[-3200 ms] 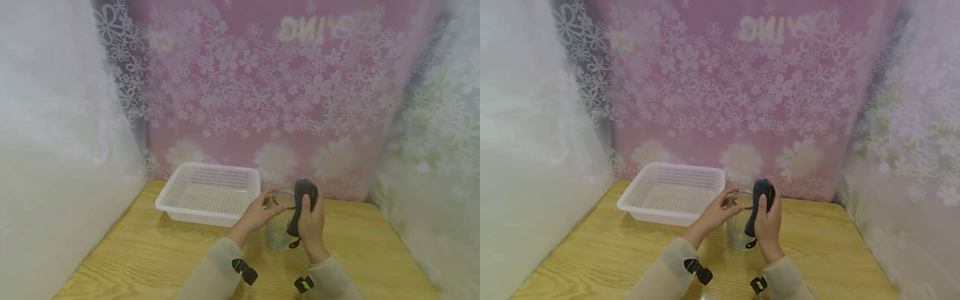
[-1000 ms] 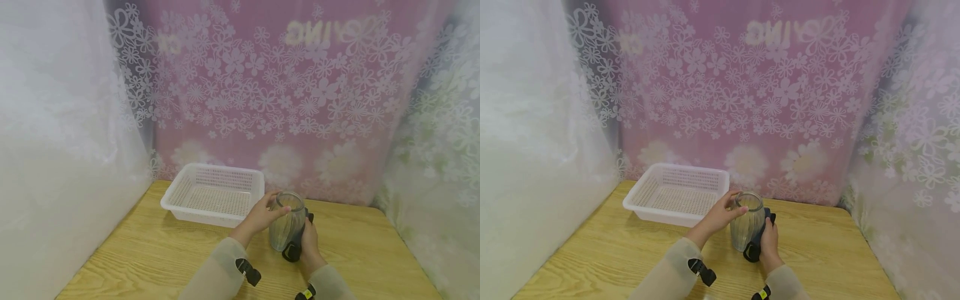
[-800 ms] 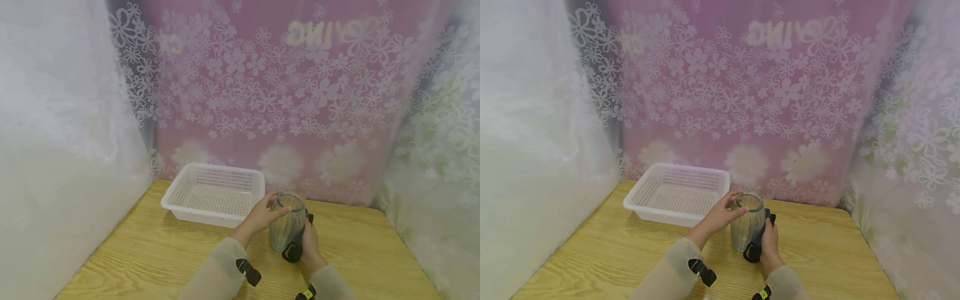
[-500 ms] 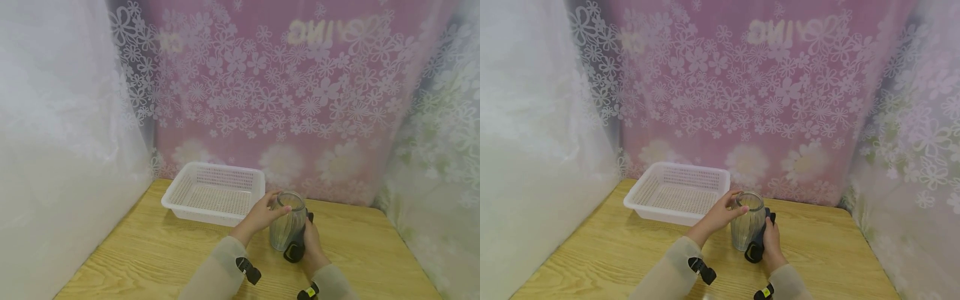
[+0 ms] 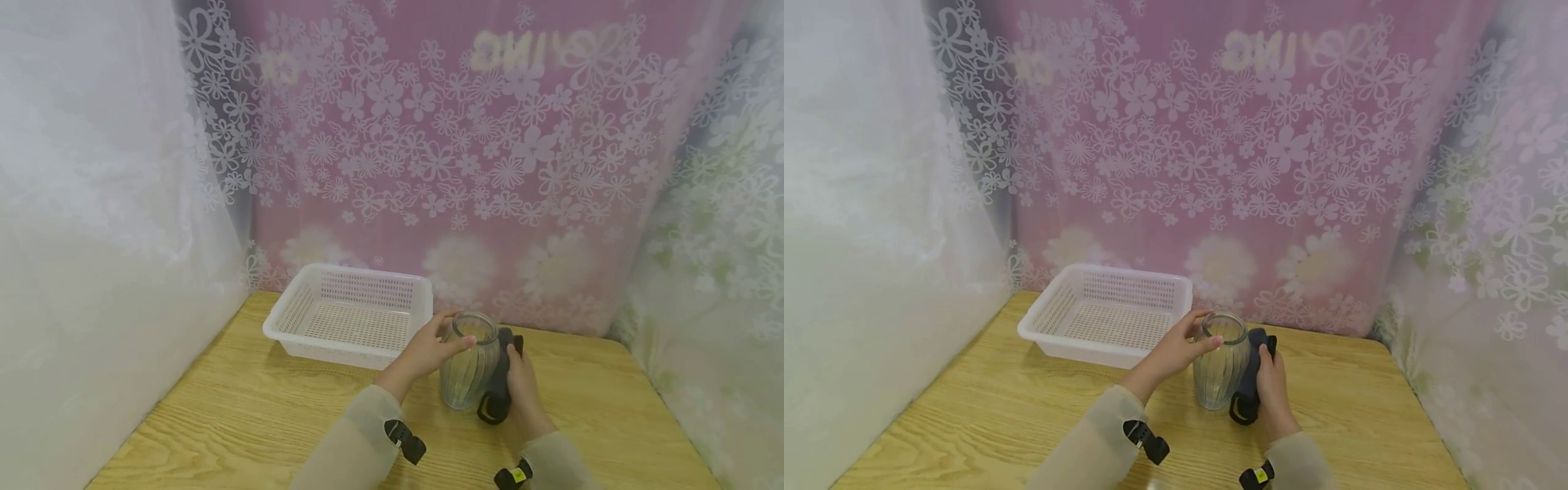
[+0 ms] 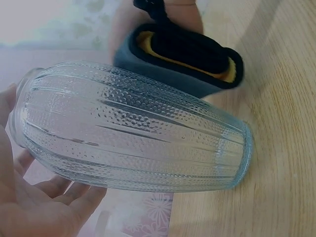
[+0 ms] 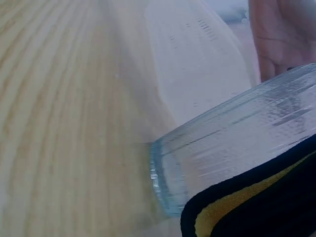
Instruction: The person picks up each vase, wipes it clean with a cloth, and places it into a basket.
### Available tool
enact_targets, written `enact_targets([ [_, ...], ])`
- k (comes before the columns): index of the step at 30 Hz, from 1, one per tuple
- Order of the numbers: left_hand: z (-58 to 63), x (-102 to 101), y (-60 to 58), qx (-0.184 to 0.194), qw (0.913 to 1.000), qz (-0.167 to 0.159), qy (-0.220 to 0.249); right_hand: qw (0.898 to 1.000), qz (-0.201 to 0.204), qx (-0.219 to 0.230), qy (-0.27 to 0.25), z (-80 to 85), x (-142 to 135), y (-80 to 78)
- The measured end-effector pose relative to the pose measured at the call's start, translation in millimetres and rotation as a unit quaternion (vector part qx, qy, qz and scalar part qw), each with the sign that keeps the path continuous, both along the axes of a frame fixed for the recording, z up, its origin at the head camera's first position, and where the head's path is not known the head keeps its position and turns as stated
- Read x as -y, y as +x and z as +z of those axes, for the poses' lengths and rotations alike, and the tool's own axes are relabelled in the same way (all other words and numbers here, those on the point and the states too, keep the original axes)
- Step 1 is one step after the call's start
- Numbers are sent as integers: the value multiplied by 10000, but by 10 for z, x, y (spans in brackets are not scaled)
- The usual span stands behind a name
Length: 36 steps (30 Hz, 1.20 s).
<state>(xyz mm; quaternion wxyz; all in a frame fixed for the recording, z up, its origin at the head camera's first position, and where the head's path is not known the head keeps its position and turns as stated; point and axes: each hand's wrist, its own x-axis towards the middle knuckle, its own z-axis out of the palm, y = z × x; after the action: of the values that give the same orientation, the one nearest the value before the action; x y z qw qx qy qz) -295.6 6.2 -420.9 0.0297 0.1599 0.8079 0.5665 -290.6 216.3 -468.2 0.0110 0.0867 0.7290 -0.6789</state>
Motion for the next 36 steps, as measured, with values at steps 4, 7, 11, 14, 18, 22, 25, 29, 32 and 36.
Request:
enact_targets([
  [4,4,4,-4,4,10000,-23,1,9997,-97,-213,-22,141,-38,49],
  [7,8,4,-9,-11,10000,-57,17,9988,-157,-452,-110,249,-60,86],
  [11,12,3,-14,-79,9999,-85,49,9973,-208,-687,-162,397,-59,148],
  [14,8,3,-19,-103,9999,-107,68,9958,-324,-830,-193,500,-40,198],
  [18,5,6,-18,-71,9998,-131,91,9926,-532,-1075,-183,623,-12,257],
  [22,-2,8,-23,-124,9998,-151,92,9862,-699,-1491,-143,736,31,296],
  [25,-8,10,-28,-171,9997,-154,68,9783,-784,-1915,-99,819,85,320],
  [29,-8,14,-27,-181,9997,-151,49,9642,-919,-2484,158,914,177,368],
  [32,-9,16,-22,-156,9998,-149,44,9511,-1002,-2882,473,944,243,390],
  [36,-11,16,-10,-131,9998,-122,14,9333,-1043,-3316,903,915,319,396],
])
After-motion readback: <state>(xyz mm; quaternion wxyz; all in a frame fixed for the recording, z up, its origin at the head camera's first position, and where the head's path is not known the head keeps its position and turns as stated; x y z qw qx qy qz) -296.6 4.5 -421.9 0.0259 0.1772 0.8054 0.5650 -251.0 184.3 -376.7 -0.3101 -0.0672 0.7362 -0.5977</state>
